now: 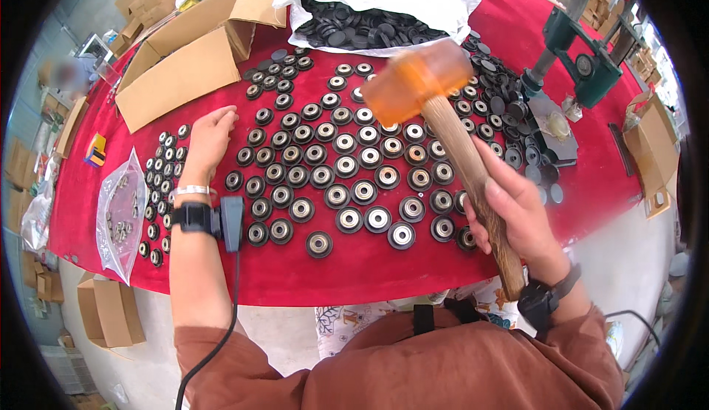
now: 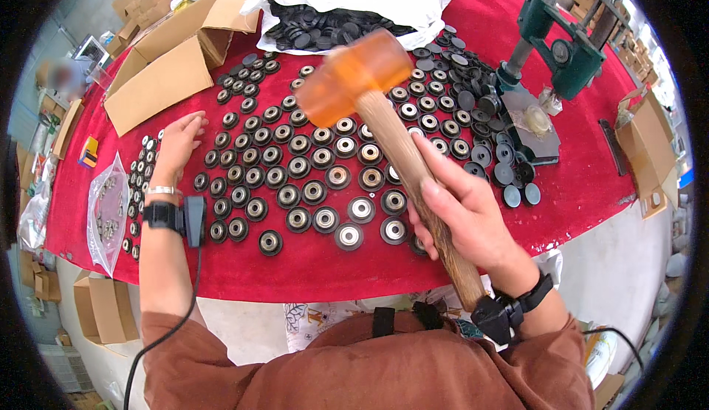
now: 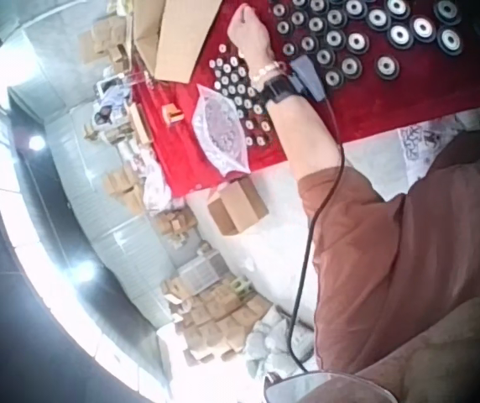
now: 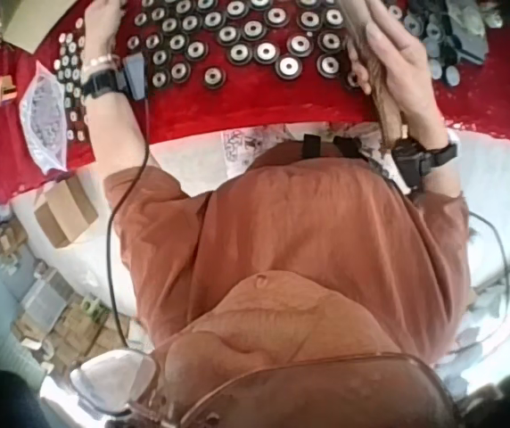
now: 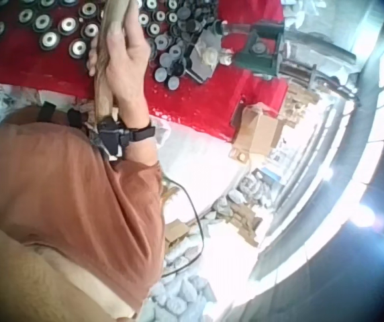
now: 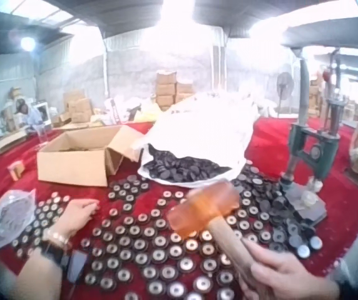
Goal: Hammering metal bearings into circular black plastic or rubber housings using a rubber mallet.
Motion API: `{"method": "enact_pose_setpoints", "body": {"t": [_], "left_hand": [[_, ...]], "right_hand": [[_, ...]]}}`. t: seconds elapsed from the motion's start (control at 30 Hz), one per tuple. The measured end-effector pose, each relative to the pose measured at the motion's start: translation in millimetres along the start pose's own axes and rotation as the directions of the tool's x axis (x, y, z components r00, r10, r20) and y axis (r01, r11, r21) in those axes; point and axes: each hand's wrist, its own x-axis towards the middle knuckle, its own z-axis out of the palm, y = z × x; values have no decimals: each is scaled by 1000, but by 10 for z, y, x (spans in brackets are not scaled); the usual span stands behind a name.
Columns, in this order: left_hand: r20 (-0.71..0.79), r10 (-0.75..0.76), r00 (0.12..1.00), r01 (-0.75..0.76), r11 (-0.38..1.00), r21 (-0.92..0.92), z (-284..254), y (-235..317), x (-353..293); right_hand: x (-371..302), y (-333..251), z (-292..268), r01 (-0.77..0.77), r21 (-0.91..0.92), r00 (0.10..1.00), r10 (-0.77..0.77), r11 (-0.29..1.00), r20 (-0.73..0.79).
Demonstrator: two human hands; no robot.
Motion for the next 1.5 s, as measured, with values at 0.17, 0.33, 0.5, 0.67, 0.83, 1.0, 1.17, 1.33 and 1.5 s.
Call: {"method": "enact_pose_setpoints", "body": {"t": [0.17,0.33,0.5,0.67,0.83,1.0,1.17,1.33,1.5], "left_hand": [[-92,143,985,-164,940,-299,76,-268,-211],[-130,155,979,-193,913,-359,78,-381,-174],[-197,251,948,-283,946,-155,118,-392,-123],[-226,317,921,-315,948,44,139,-361,-124],[-221,264,939,-278,960,-32,144,-383,-100],[-210,183,960,-218,964,-153,152,-354,-86],[-215,205,955,-231,967,-107,134,-330,-97],[-219,191,957,-212,974,-76,156,-352,-92],[-234,322,917,-290,944,160,174,-255,-164]], "right_hand": [[625,-321,495,364,-706,930,-270,607,248],[1287,-245,1136,473,-804,856,-403,360,324],[1537,-168,1226,375,-907,917,-217,192,333],[1555,-332,1093,440,-874,854,-397,206,336],[1409,-578,1034,384,-878,886,-380,285,265],[1491,-386,1057,485,-831,830,-444,271,339],[1633,-343,1219,421,-885,904,-169,200,393],[1548,-382,1098,455,-845,871,-336,282,357],[1549,-405,947,275,-927,960,-130,255,249]]}}
